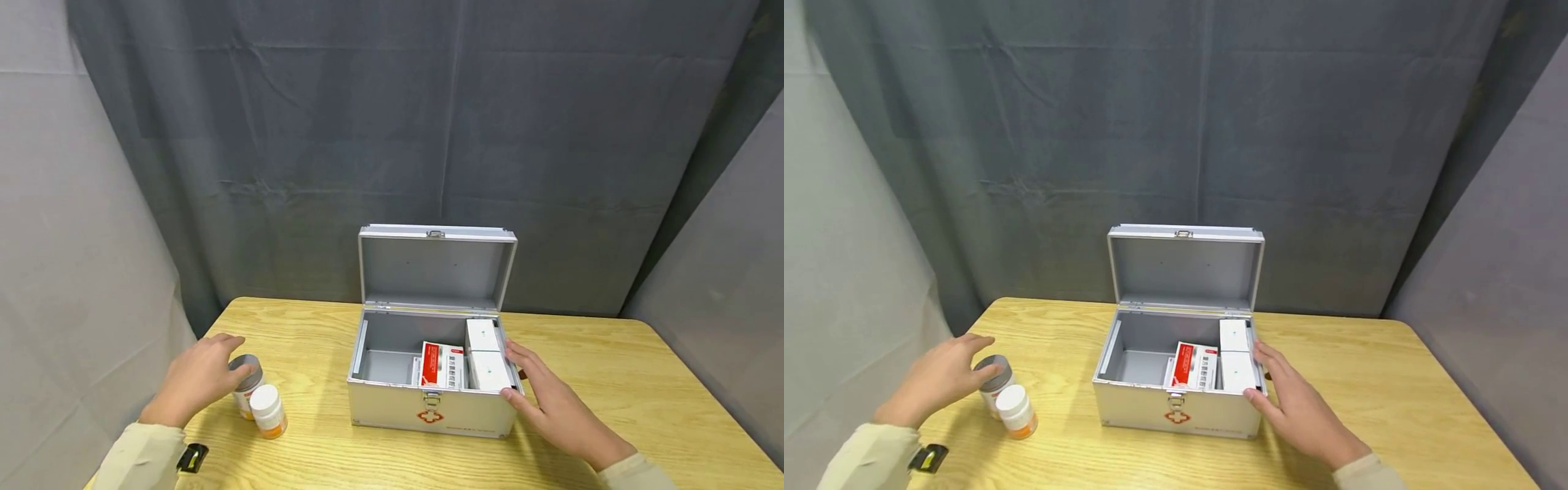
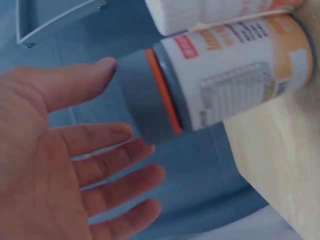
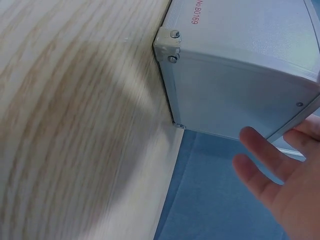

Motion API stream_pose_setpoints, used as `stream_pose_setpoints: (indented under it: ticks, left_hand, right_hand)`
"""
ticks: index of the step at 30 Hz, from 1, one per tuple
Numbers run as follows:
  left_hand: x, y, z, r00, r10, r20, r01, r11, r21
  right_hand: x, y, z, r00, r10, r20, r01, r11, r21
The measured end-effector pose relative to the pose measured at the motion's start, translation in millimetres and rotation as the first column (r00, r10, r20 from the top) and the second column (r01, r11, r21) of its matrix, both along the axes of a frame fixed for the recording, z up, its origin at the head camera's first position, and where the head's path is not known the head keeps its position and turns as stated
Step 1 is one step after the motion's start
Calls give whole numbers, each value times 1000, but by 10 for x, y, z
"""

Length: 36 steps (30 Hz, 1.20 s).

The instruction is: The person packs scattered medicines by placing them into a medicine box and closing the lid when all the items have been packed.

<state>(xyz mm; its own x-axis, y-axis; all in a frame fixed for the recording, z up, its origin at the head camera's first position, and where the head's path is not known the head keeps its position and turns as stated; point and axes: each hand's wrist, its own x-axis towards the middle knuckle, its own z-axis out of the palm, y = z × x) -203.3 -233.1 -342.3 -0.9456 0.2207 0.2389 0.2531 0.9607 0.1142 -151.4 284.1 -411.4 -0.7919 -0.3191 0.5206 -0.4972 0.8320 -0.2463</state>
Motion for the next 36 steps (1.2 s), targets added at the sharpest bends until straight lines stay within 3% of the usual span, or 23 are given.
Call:
stream_pose_setpoints:
  ticks: [4,11,16,20,29,36]
  left_hand:
    - [-36,-27,-39,997,15,77,-17,1000,17]
    - [-81,2,-52,993,-12,118,11,1000,6]
    - [-101,35,-33,981,13,192,-11,1000,-11]
    - [-96,34,-55,974,3,227,-9,1000,23]
    - [-72,38,-104,977,-2,214,-12,998,61]
    - [-66,21,-152,987,-4,158,-10,996,84]
  right_hand:
    - [7,5,23,1000,4,17,-4,1000,-7]
    - [-13,4,67,999,8,33,-8,1000,-7]
    - [-25,3,69,999,6,34,-6,1000,-8]
    - [-5,-6,42,999,11,48,-10,1000,-17]
    - [18,-5,10,998,-17,60,17,1000,-5]
    - [22,-8,9,998,-17,52,17,1000,2]
